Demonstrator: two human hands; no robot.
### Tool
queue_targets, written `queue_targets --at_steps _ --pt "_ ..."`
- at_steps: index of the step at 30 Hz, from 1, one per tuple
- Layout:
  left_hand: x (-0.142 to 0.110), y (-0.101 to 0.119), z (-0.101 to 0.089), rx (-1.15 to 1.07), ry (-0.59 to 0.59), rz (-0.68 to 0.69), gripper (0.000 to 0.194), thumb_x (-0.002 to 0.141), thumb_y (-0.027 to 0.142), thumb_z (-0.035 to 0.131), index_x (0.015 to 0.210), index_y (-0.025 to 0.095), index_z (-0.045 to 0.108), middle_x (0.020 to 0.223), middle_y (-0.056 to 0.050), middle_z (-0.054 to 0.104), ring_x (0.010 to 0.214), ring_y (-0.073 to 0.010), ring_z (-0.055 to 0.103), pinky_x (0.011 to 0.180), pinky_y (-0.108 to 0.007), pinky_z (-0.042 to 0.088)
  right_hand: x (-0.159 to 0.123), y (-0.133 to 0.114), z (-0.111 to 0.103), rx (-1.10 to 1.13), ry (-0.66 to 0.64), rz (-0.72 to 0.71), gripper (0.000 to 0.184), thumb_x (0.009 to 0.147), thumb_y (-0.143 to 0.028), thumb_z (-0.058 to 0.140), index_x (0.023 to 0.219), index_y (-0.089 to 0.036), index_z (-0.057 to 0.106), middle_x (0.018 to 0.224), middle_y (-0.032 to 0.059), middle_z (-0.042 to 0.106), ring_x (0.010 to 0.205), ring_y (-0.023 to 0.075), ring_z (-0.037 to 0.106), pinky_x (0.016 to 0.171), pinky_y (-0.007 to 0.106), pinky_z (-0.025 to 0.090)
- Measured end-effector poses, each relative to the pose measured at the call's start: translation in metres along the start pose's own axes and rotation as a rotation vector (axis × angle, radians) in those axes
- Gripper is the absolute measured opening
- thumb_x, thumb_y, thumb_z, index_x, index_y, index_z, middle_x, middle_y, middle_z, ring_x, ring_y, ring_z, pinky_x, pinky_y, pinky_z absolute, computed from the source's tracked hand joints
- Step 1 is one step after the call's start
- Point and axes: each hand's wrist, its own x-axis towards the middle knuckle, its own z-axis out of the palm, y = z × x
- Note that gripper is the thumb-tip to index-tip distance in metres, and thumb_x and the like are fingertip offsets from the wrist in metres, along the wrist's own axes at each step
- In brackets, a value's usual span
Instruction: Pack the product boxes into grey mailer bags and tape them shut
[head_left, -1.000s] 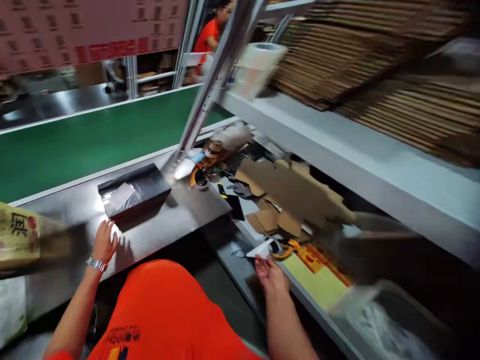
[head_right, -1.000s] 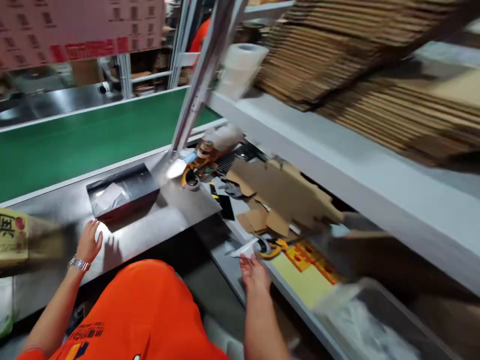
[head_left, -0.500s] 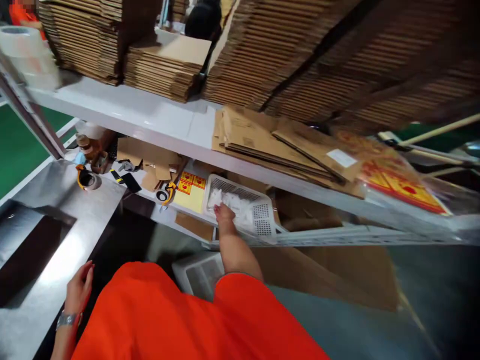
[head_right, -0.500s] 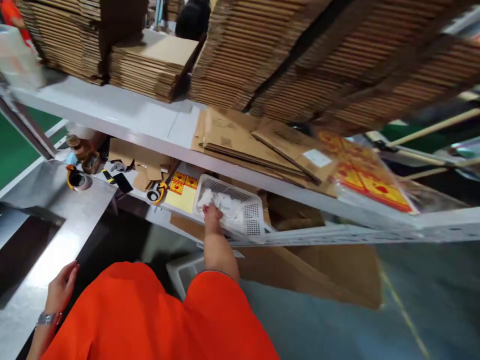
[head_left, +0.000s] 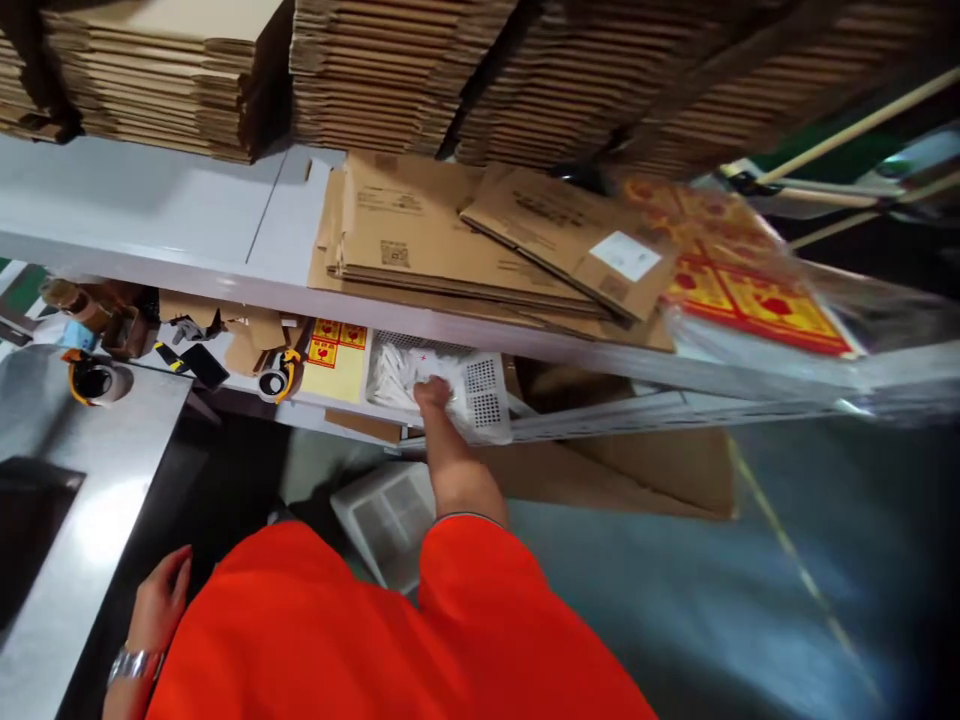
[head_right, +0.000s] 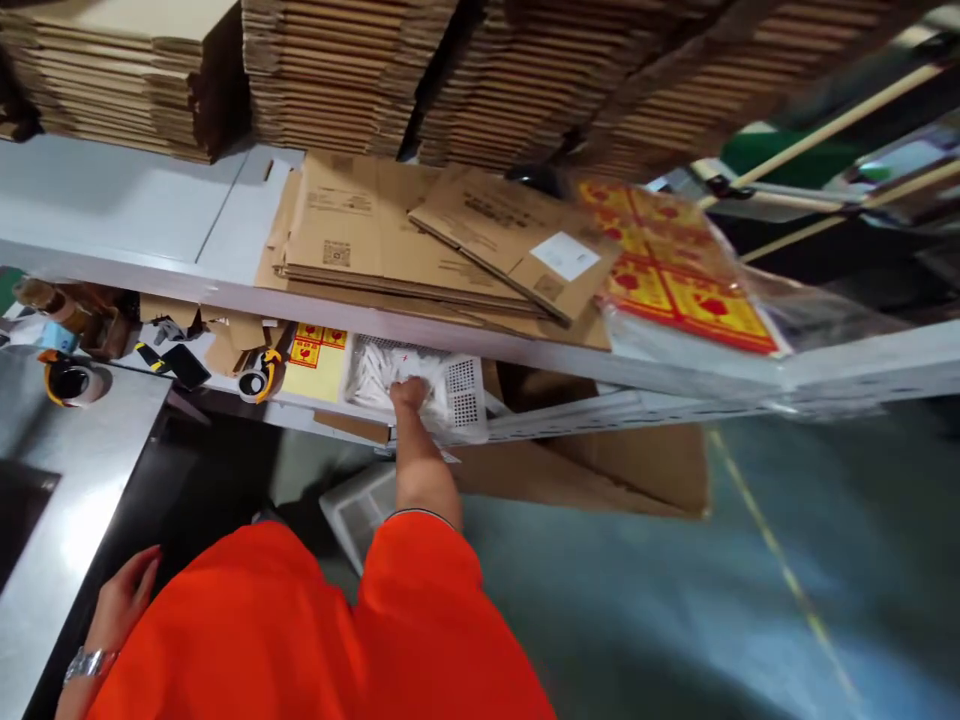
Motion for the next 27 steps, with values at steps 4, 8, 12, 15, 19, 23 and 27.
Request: queue_targets --at_steps 4,8,12,15,19,23,27 --pt "0.009 0.012 -0.003 -0.004 0.02 -0.02 0.057 0.083 0.068 0.059 0.11 0.024 0.084 0.112 -0.012 0.089 0.107 -0.0381 0.085 0.101 -0.05 0.069 -0.051 -0.004 0.016 0.103 -0.079 -0.237 0.033 0.111 -0.017 0.047 0.134 -0.003 0.066 0.14 0.0174 0.069 0.116 0.0114 0.065 0.115 0.031 0.047" --pt "0.015 0.025 0.0 -0.014 -0.009 0.003 0.051 0.082 0.066 0.062 0.106 0.027 0.083 0.112 -0.01 0.089 0.11 -0.0391 0.084 0.104 -0.053 0.068 -0.126 -0.011 0.067 0.184 -0.382 -0.531 0.019 0.097 -0.015 0.069 0.115 -0.014 0.076 0.12 0.008 0.081 0.11 0.0156 0.069 0.109 0.026 0.051" --pt "0.014 0.028 -0.001 -0.016 -0.038 0.033 0.046 0.083 0.065 0.063 0.105 0.03 0.083 0.113 -0.009 0.089 0.112 -0.0404 0.084 0.11 -0.058 0.065 -0.149 -0.026 0.112 0.23 -0.435 -0.551 0.027 0.093 -0.01 0.063 0.117 -0.005 0.072 0.141 0.0166 0.075 0.142 0.0203 0.059 0.124 0.032 0.041" --pt "0.006 0.018 -0.008 -0.007 -0.023 0.015 0.049 0.085 0.065 0.062 0.109 0.028 0.083 0.117 -0.01 0.088 0.116 -0.0396 0.083 0.112 -0.057 0.064 -0.144 -0.027 0.124 0.266 -0.395 -0.496 0.022 0.089 -0.003 0.063 0.109 -0.005 0.07 0.134 0.0173 0.076 0.14 0.0194 0.059 0.126 0.036 0.038" --pt "-0.005 -0.003 -0.014 -0.013 0.022 -0.04 0.05 0.087 0.065 0.061 0.112 0.028 0.083 0.117 -0.011 0.088 0.117 -0.0393 0.082 0.112 -0.056 0.065 -0.145 -0.011 0.121 0.265 -0.364 -0.46 0.024 0.088 0.007 0.057 0.098 -0.011 0.068 0.11 0.0108 0.077 0.124 0.0177 0.059 0.123 0.038 0.038" --pt "-0.006 -0.019 -0.015 -0.056 -0.016 -0.046 0.046 0.084 0.069 0.065 0.108 0.034 0.083 0.115 -0.008 0.088 0.115 -0.0413 0.083 0.108 -0.057 0.066 -0.146 -0.005 0.116 0.228 -0.348 -0.389 0.024 0.093 0.004 0.056 0.083 -0.017 0.061 0.095 0.0058 0.067 0.113 0.0163 0.056 0.116 0.033 0.041" --pt "0.01 -0.022 -0.024 -0.059 -0.049 0.027 0.041 0.082 0.072 0.065 0.1 0.04 0.083 0.114 -0.004 0.089 0.117 -0.0428 0.082 0.11 -0.059 0.065 -0.147 -0.022 0.114 0.238 -0.253 -0.278 0.029 0.093 -0.001 0.064 0.075 -0.021 0.053 0.09 0.0049 0.063 0.104 0.0168 0.06 0.105 0.03 0.047"
